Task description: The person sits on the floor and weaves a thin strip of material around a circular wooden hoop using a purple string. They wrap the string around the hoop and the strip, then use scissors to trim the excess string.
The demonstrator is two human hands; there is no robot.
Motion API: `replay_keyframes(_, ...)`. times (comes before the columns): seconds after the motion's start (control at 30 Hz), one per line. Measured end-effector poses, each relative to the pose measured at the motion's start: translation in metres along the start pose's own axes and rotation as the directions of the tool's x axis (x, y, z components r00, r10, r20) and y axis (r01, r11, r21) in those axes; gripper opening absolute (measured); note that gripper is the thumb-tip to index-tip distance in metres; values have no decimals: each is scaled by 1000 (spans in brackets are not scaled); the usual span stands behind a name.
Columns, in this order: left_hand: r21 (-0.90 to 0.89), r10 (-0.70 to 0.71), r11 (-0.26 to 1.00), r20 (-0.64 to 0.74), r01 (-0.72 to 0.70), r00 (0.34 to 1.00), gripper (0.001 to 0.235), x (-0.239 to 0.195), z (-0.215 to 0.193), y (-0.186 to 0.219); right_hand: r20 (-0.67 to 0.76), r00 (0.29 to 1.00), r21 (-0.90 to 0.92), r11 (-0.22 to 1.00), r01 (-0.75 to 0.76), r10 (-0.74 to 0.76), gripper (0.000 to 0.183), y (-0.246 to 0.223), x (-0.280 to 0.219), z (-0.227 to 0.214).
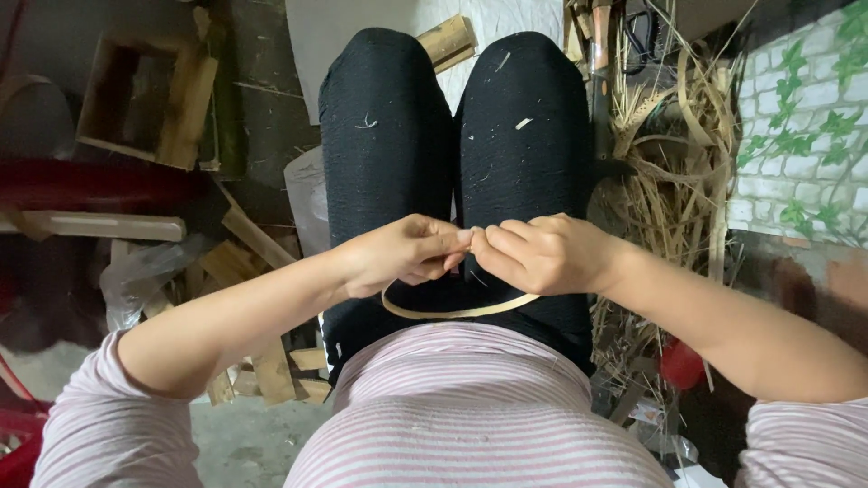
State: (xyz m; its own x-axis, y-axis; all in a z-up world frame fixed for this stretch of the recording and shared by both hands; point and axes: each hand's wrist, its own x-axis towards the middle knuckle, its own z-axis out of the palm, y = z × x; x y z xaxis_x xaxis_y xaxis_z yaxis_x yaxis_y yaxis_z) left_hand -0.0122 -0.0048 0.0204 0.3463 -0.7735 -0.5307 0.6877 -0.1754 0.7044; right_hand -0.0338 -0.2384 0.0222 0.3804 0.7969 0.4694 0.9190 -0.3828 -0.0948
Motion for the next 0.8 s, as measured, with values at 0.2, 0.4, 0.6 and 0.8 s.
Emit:
replay_keyframes(0.2,-15,-7,1000,-45,7,999,45,-9,13,4,-71,997,-16,999,33,-34,24,-2,-7,0)
replay_keyframes(0.4,-13,-25,1000,-116,23,993,36,-12,21,13,-108,994,-7,1000,-5,4,21,2,-9,-3)
replay_keyframes(0.6,20,-44,998,-307,52,951,36,-30,4,12,-262,894,-53,920,-388,362,54,56,-69,-35)
replay_keyframes(0.8,-129,-58,992,-344,14,937,38,-49,-13,-2,-376,219,218,315,-924,900,15,55,-249,29)
